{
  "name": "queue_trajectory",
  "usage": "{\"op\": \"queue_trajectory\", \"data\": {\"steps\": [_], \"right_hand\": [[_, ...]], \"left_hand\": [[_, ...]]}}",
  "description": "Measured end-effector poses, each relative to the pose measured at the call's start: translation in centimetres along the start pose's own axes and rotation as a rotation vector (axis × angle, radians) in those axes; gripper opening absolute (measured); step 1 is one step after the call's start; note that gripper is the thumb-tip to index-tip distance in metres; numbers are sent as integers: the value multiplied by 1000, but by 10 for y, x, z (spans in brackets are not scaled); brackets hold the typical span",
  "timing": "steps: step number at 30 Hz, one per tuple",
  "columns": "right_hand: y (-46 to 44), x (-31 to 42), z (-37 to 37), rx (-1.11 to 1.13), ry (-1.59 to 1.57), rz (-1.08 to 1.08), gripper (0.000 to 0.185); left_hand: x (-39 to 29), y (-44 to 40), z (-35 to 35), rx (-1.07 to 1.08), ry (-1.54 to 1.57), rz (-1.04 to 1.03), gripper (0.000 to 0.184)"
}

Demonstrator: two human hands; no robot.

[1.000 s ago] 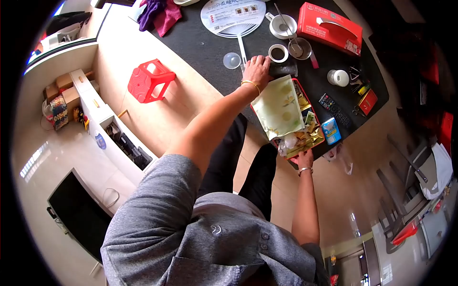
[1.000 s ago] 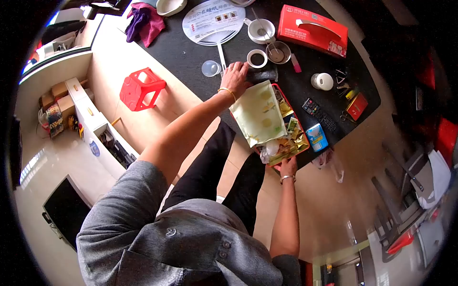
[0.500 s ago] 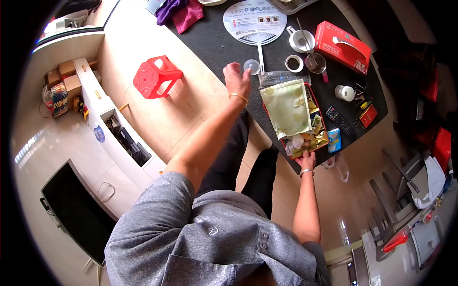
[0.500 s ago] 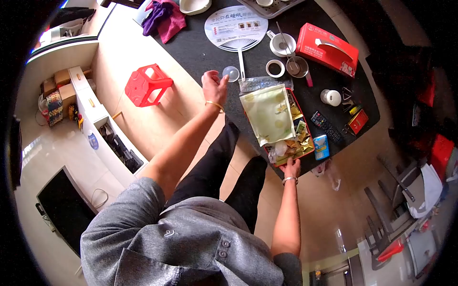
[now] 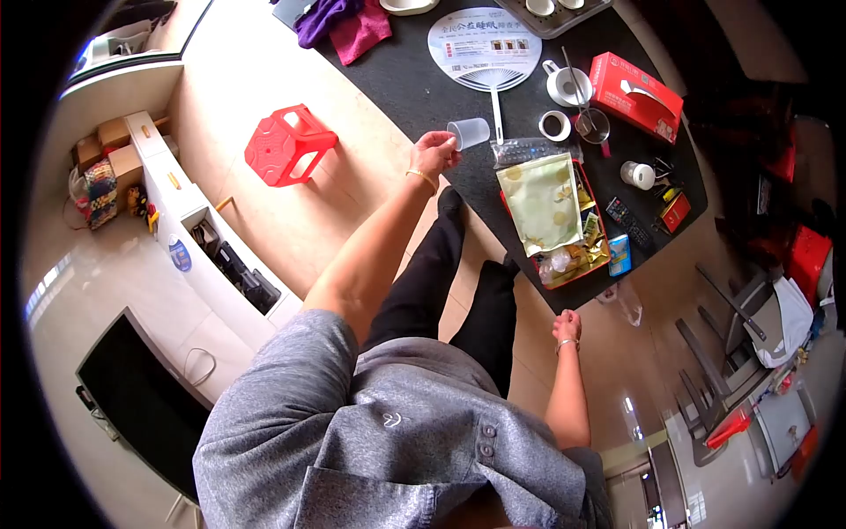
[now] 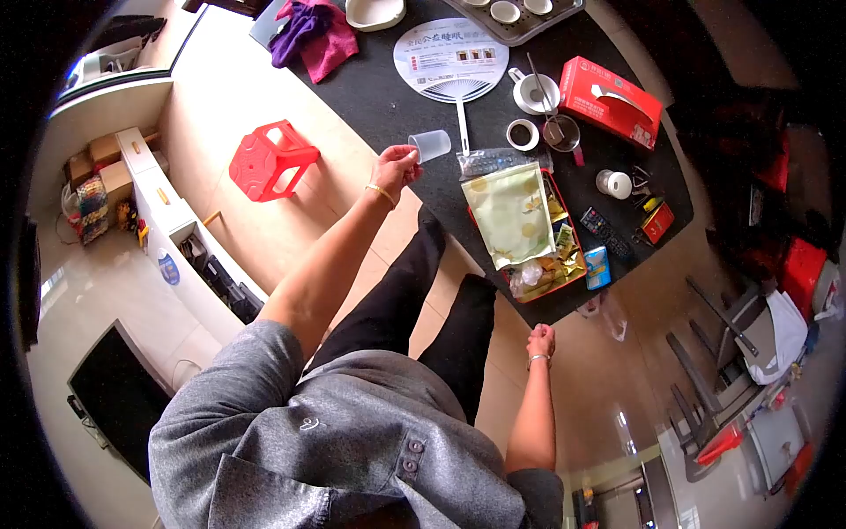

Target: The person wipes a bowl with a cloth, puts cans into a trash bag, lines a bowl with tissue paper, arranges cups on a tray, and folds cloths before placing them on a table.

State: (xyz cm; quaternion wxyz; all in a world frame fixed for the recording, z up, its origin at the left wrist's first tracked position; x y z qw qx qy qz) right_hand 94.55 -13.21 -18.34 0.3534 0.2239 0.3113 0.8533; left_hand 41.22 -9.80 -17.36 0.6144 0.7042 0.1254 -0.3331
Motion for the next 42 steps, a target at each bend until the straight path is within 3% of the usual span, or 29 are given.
{"op": "queue_trajectory", "data": {"steps": [2,7,11,14,21,23,26,27,29,32,33,35,37,38,40,41,42], "right_hand": [[-12,-24,-6,13,218,147,19],[40,23,-13,351,444,99,23],[61,63,-24,399,260,251,24],[67,82,-30,413,177,336,23],[49,68,-19,401,271,591,20],[43,69,-9,356,285,614,19],[35,71,-1,287,238,639,19],[37,81,5,258,263,659,17],[66,117,26,361,224,401,22],[66,128,29,306,182,626,16],[67,131,26,298,137,688,15],[84,157,31,229,116,888,14],[91,178,26,225,141,902,17],[93,187,19,240,38,913,20],[97,206,3,258,-163,931,27],[103,222,-2,318,-117,844,36],[111,236,-7,288,-152,890,36]], "left_hand": [[-6,7,9,34,36,8,11],[-10,10,22,-37,92,-21,10],[1,-8,13,-239,-69,-310,11],[10,-22,-5,-354,-385,-574,16],[29,-40,-21,-321,-556,-556,20],[33,-38,-19,-208,-409,-435,26],[15,-14,-15,-213,-467,-353,44],[31,-37,-2,-293,-489,-482,49],[26,-45,24,-324,-846,-491,53],[19,-42,67,-337,-1090,-222,44],[3,-18,70,-440,-1288,-301,43],[-8,10,81,-610,-1394,-437,50],[-18,6,96,-904,-687,-346,63],[-21,-11,119,-887,-577,-264,73],[-41,-14,121,-827,-994,-198,89],[-64,1,107,-748,-1517,-221,94],[-73,-8,108,-748,-1493,-275,95]]}}
Point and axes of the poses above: each hand's wrist, its own y-axis away from the middle knuckle, its own z-axis out of the back of the hand, x = y × z, the point moved 2 cm from there along -y, towards the middle knuckle, and after that the axes turned 15 degrees about -x, right-handed, at the moved point
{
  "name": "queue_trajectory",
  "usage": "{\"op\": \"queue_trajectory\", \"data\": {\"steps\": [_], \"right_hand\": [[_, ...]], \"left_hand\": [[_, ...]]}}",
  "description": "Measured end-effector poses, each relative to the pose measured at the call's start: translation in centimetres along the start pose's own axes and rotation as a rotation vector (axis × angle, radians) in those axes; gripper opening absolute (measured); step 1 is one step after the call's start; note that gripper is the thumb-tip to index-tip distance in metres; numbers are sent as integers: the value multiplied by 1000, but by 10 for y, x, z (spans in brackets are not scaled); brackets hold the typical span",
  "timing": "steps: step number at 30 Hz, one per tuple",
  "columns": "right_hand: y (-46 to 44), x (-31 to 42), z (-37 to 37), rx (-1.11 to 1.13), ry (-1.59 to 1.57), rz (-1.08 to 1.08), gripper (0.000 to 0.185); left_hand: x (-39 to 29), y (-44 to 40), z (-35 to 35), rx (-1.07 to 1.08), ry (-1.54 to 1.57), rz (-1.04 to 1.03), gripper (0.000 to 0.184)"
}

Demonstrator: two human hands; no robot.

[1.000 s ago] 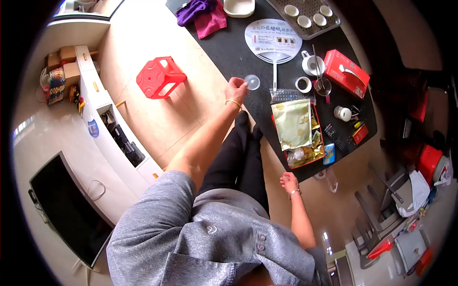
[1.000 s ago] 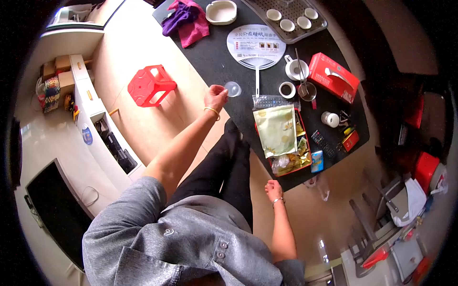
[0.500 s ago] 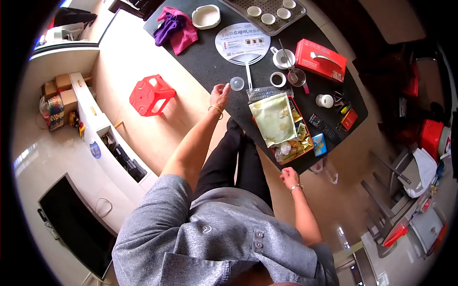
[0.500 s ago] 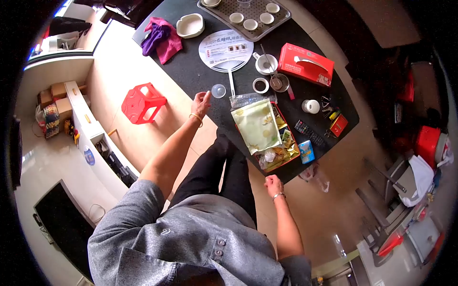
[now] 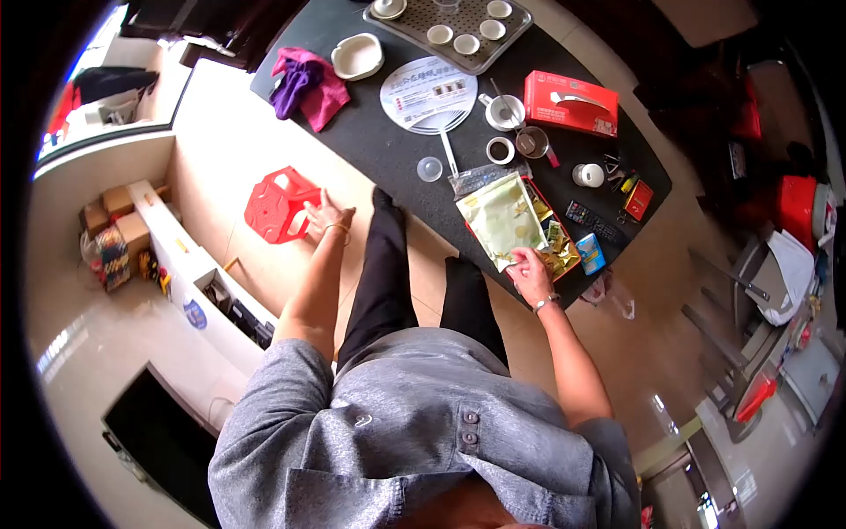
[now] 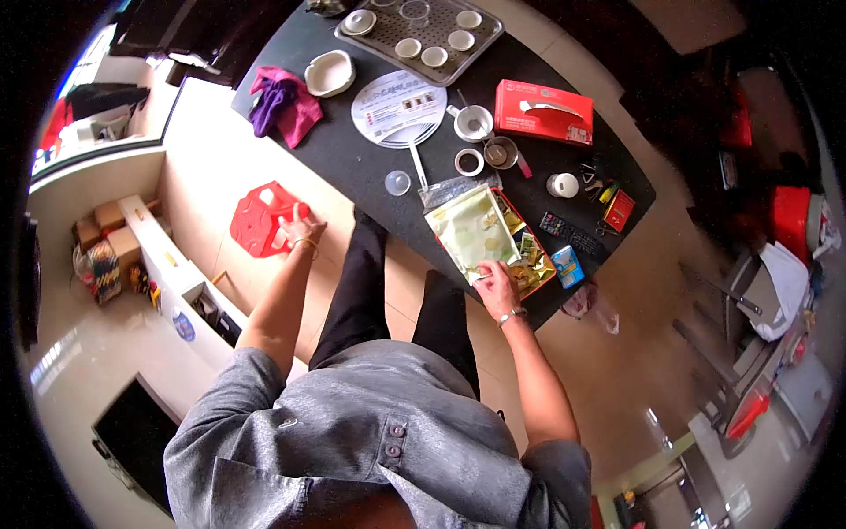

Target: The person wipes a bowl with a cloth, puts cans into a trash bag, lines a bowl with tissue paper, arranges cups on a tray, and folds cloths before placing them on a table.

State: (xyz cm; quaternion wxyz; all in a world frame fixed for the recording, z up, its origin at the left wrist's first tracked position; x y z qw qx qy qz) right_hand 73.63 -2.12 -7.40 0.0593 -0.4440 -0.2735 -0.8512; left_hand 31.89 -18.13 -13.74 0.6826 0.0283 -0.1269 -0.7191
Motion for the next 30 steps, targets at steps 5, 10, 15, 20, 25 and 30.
{"op": "queue_trajectory", "data": {"steps": [5,10,15,20,25,30], "right_hand": [[-76,53,-24,-228,131,107,35],[-165,129,-14,-563,418,441,28],[-256,141,31,-929,757,354,10],[-314,154,65,-753,1144,89,13],[-363,143,64,-472,1304,-114,17],[-380,141,52,-424,1368,-326,32]], "left_hand": [[-30,-104,4,-184,128,-278,97],[-101,-207,59,-379,147,-648,94],[-147,-291,83,-269,71,-734,82],[-138,-373,-10,-87,124,-543,67],[-124,-386,-28,-280,310,-518,46],[-109,-373,-5,-304,498,-361,58]]}}
Point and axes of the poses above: each hand's wrist, its own y-axis away from the middle knuckle, its own z-axis out of the back of the hand, x = y × z, the point moved 2 cm from there along -y, towards the middle knuckle, and after that the axes turned 15 degrees about -x, right-handed, at the moved point
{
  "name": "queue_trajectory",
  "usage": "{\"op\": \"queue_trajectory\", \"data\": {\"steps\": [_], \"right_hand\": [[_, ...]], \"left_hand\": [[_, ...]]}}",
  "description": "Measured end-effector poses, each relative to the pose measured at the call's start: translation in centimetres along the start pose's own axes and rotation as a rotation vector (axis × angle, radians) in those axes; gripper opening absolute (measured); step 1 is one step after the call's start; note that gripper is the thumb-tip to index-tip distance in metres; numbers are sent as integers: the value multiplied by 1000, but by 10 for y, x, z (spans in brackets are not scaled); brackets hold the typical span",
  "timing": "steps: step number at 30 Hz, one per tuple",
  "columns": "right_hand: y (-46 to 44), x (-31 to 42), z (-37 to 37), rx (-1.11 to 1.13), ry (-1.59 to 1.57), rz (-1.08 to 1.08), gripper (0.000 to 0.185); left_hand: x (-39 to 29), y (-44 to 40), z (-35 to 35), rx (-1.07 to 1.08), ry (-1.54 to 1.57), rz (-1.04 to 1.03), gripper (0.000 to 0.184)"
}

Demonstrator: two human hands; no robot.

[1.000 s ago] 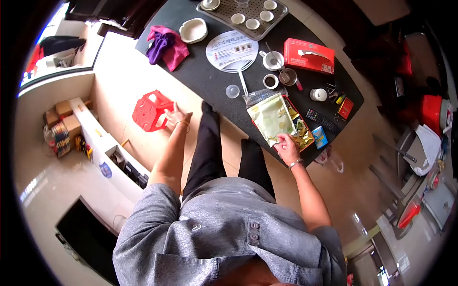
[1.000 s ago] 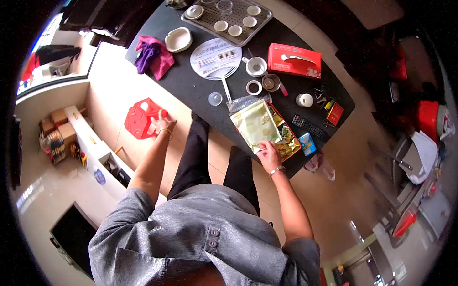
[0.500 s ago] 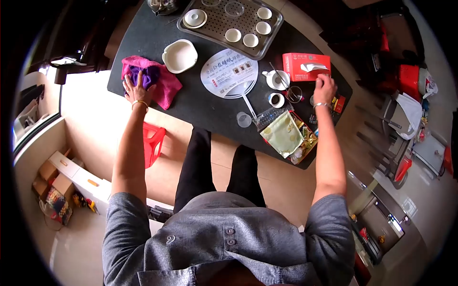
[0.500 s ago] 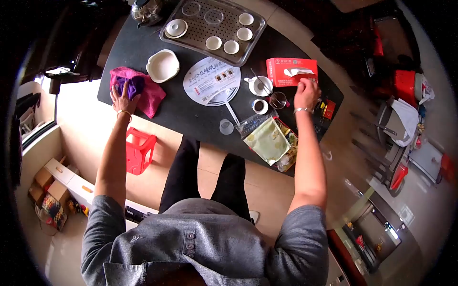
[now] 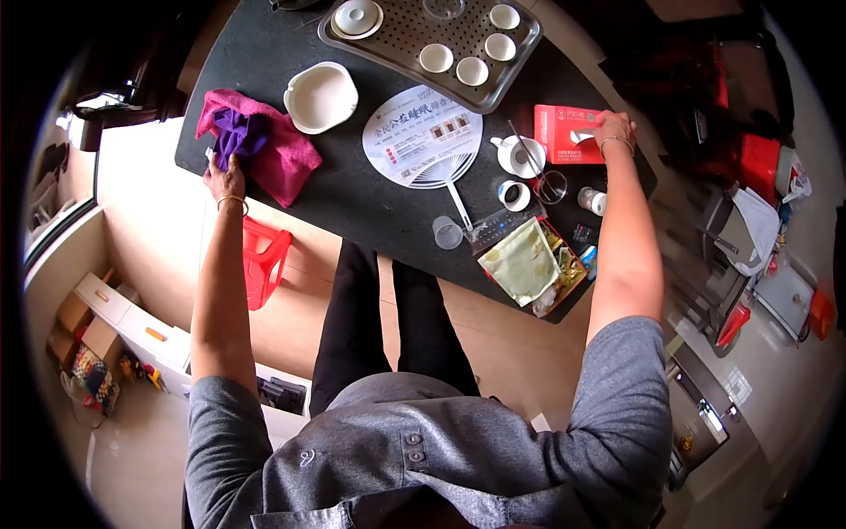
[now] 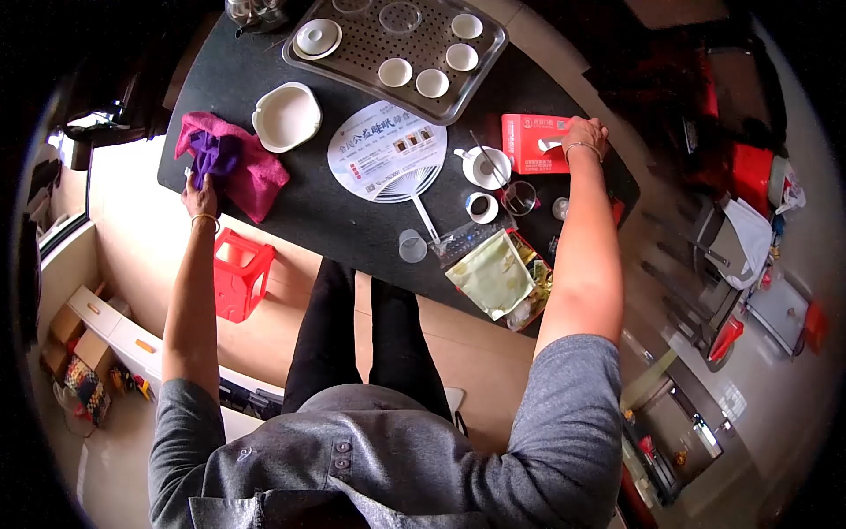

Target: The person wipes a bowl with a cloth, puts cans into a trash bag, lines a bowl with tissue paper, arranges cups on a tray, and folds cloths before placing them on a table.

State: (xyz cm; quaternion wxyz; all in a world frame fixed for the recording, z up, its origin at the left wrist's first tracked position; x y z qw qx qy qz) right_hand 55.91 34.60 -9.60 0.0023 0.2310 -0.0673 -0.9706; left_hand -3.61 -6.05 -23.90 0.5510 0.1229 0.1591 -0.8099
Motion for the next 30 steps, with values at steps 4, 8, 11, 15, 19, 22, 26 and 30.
{"op": "queue_trajectory", "data": {"steps": [4,8,11,15,19,22,26,30], "right_hand": [[-20,-10,-39,111,4,-29,33],[-27,-24,-39,181,-72,52,36],[-22,-38,-48,134,-56,158,27],[-4,-42,-41,43,-157,134,34],[6,-43,-34,4,-413,-122,23],[9,-60,-36,-279,-500,145,10],[20,-90,-3,-423,-814,174,10],[59,-98,57,-839,-809,547,12]], "left_hand": [[-31,36,41,-191,151,-116,47],[-99,69,70,-234,143,-521,43],[-147,91,72,-200,323,-482,40],[-181,125,62,-135,443,-475,36],[-193,158,74,-34,445,-394,35],[-185,169,85,-7,417,-375,34],[-176,178,100,16,407,-292,35],[-169,189,90,60,620,-234,34]]}}
Point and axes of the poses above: each hand's wrist, its own y-axis away from the middle knuckle, its own z-axis out of the back of the hand, x = y × z, the point moved 2 cm from there along -y, towards the middle knuckle, and after that the axes turned 15 degrees about -x, right-handed, at the moved point
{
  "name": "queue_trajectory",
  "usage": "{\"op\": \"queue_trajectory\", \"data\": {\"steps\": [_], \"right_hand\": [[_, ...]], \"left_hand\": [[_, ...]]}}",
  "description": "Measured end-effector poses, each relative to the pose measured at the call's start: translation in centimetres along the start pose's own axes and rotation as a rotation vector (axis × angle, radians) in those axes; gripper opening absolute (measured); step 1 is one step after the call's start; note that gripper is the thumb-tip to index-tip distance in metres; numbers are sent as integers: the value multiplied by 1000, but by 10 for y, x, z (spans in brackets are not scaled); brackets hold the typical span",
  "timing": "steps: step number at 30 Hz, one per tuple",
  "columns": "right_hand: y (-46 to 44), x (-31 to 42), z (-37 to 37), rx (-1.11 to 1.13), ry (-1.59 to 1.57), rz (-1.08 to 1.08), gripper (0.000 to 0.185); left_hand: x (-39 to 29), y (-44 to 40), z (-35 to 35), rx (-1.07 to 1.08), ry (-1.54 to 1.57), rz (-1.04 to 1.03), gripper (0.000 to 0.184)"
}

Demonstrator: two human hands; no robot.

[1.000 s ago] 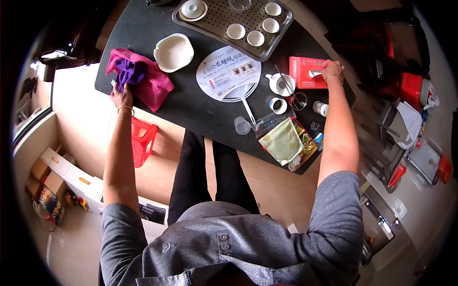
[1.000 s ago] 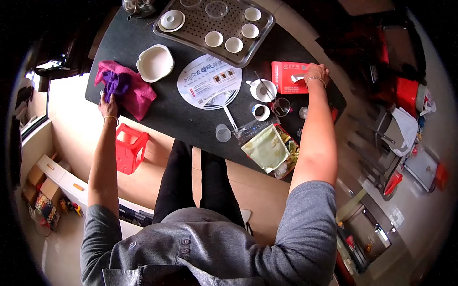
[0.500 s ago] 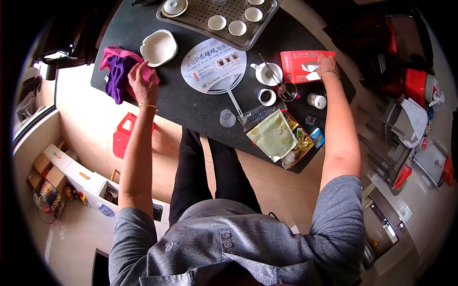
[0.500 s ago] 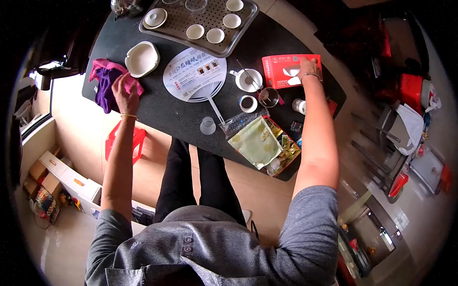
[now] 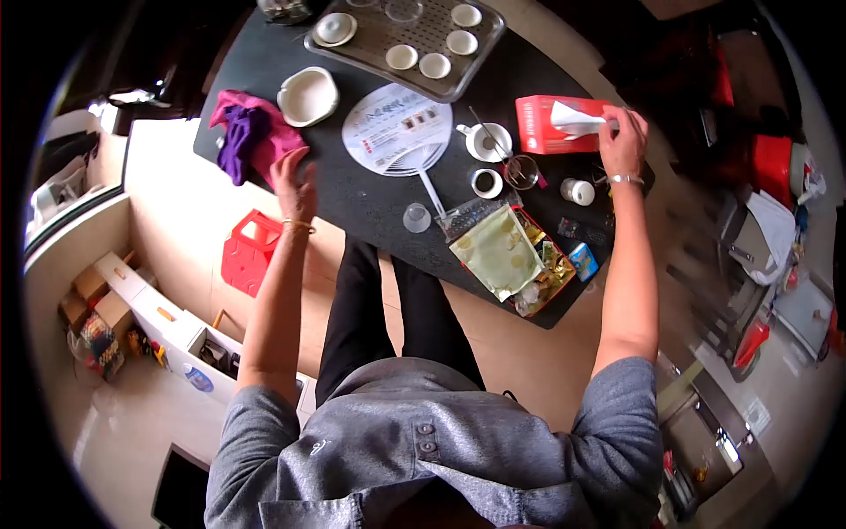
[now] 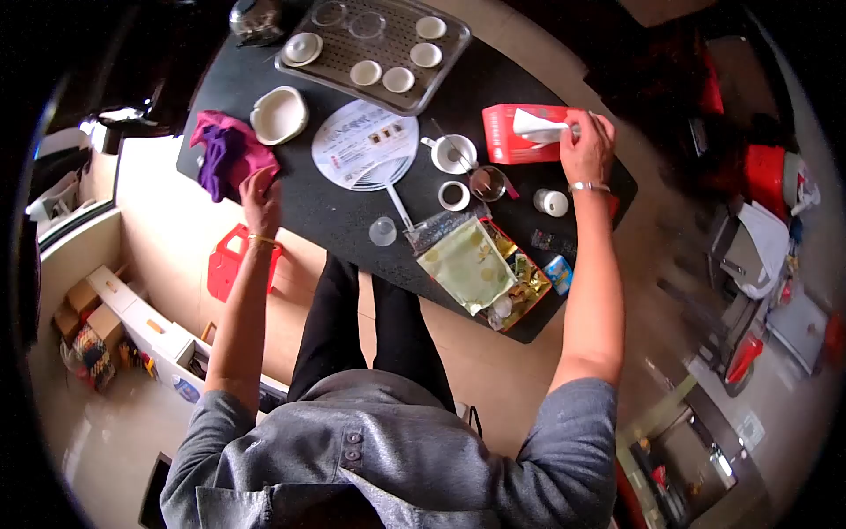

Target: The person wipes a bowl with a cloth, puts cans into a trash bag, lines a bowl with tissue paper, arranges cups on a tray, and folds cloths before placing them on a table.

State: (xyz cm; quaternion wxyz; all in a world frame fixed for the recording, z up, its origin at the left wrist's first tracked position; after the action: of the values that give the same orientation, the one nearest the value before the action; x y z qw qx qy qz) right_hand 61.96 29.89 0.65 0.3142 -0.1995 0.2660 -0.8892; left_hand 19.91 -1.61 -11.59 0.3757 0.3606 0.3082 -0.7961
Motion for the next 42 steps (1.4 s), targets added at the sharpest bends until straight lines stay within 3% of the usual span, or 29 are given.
{"op": "queue_trajectory", "data": {"steps": [1,3,5,6,10,11,13,15,17,20,21,23,25,28,33,35,37,39,41,42], "right_hand": [[-2,13,7,-72,39,35,13],[4,28,2,178,141,-31,13],[11,38,-4,258,-30,-71,15],[2,44,1,168,-15,9,14],[6,33,-9,130,-32,-179,7],[12,21,-18,220,46,-180,6],[10,25,-17,162,56,-342,4],[2,26,-6,-8,48,-269,2],[-2,30,-1,7,126,-208,5],[-38,59,42,-367,151,-308,12],[-49,81,50,-391,111,-377,12],[-61,110,49,-322,-38,-329,16],[-58,134,30,-190,-239,-456,24],[-51,186,-11,58,-375,-620,18],[-39,265,-91,173,-752,-827,19],[-51,298,-121,69,-742,-591,24],[-72,339,-139,-11,-673,-328,27],[-69,369,-173,29,-694,-140,23],[-54,395,-203,109,-665,57,17],[-45,407,-214,185,-669,119,16]], "left_hand": [[-27,-2,5,58,-148,-122,33],[-36,0,-1,76,-61,-87,30],[-30,0,-11,92,-107,-181,33],[-30,-1,-15,103,-212,-231,34],[-25,-18,-27,213,-376,-254,43],[-18,-25,-27,208,-392,-250,44],[6,-47,-35,224,-411,-247,46],[38,-66,-38,183,-468,-336,54],[50,-82,-33,235,-538,-272,59],[77,-101,-29,355,-715,-156,58],[85,-108,-23,394,-784,-97,58],[80,-117,-13,565,-909,68,58],[93,-121,-8,620,-999,51,68],[98,-124,-3,517,-990,33,69],[99,-129,8,486,-875,-58,67],[96,-123,9,375,-855,-149,60],[88,-121,14,192,-647,-220,49],[83,-124,17,179,-363,-70,36],[116,-120,4,302,109,553,34],[121,-117,-3,314,495,741,47]]}}
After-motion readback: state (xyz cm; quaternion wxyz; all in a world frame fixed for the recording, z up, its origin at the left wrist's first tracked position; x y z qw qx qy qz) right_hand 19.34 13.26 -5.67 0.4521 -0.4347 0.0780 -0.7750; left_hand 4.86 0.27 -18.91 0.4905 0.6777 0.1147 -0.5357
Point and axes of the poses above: each hand's wrist, its own y-axis away from the middle knuckle, its own z-axis out of the back of the hand, x = y × z, the point moved 2 cm from there along -y, towards the middle knuckle, and after that the axes turned 15 degrees about -x, right-handed, at the moved point
